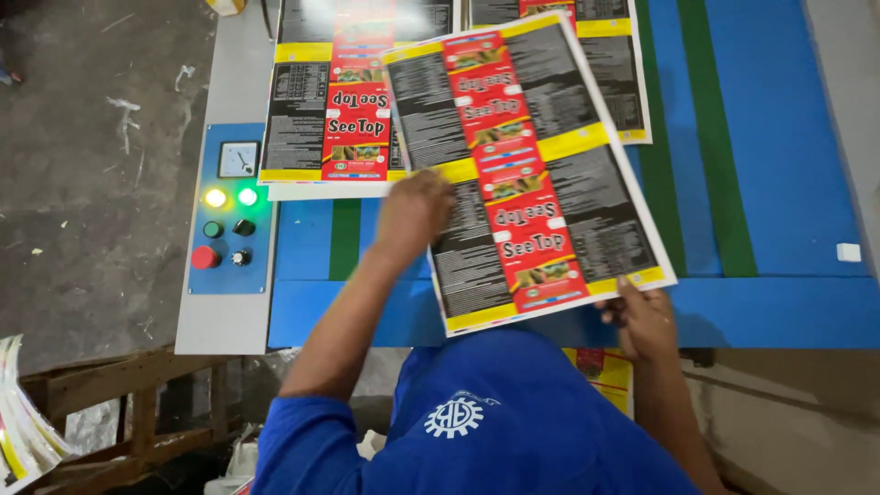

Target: The person stands at a blue workbench and repeatedly picks up printed sheets from a stack on the right side. They place each sheet onto a growing pile on the left side of the table, aligning them with the existing stack. The sheets feature a red and yellow design with the text 'SeeTop'.

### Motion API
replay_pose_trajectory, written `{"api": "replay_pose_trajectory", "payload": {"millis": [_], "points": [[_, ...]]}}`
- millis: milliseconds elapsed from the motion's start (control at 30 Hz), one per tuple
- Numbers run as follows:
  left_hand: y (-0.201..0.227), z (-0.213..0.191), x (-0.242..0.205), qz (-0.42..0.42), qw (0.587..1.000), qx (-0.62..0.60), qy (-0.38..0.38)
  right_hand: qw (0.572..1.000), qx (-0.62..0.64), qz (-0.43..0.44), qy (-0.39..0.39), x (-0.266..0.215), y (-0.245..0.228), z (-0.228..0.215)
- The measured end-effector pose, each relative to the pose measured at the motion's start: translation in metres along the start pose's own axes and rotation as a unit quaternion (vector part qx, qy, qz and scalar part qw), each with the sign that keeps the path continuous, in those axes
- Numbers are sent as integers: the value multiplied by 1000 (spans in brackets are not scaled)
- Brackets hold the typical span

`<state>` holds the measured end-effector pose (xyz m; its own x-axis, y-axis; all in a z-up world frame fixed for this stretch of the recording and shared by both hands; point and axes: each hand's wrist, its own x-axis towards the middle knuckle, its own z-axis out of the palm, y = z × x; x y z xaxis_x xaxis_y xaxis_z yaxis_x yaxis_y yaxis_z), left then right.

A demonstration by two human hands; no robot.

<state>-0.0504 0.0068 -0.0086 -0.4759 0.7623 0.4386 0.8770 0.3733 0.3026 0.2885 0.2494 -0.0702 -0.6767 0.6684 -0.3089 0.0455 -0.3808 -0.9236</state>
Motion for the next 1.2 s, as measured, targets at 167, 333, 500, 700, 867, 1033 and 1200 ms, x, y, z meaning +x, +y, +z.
{"api": "replay_pose_trajectory", "payload": {"millis": [167, 333, 500, 700, 867, 1033, 1200], "points": [[-54, -29, 13, -1, 995, 98, 5, 997, -9, 13, 70, -11, -6, -36], [-84, -30, 18, -12, 985, 144, -95, 996, 8, 12, 85, -18, 2, -73], [-72, -68, 40, -44, 976, 86, -196, 996, -8, 24, 86, -21, 11, -94], [-63, -78, 36, -65, 997, 35, 16, 992, -31, 36, 115, -28, 7, -78], [-4, -98, 18, -27, 995, 91, 39, 994, -23, 31, 102, -24, 7, -67], [3, -68, -11, -9, 997, 73, 31, 995, -52, 41, 79, 10, 17, -55], [14, -61, -17, -28, 999, 29, 26, 997, -54, -32, 46, 64, 0, -25]]}}
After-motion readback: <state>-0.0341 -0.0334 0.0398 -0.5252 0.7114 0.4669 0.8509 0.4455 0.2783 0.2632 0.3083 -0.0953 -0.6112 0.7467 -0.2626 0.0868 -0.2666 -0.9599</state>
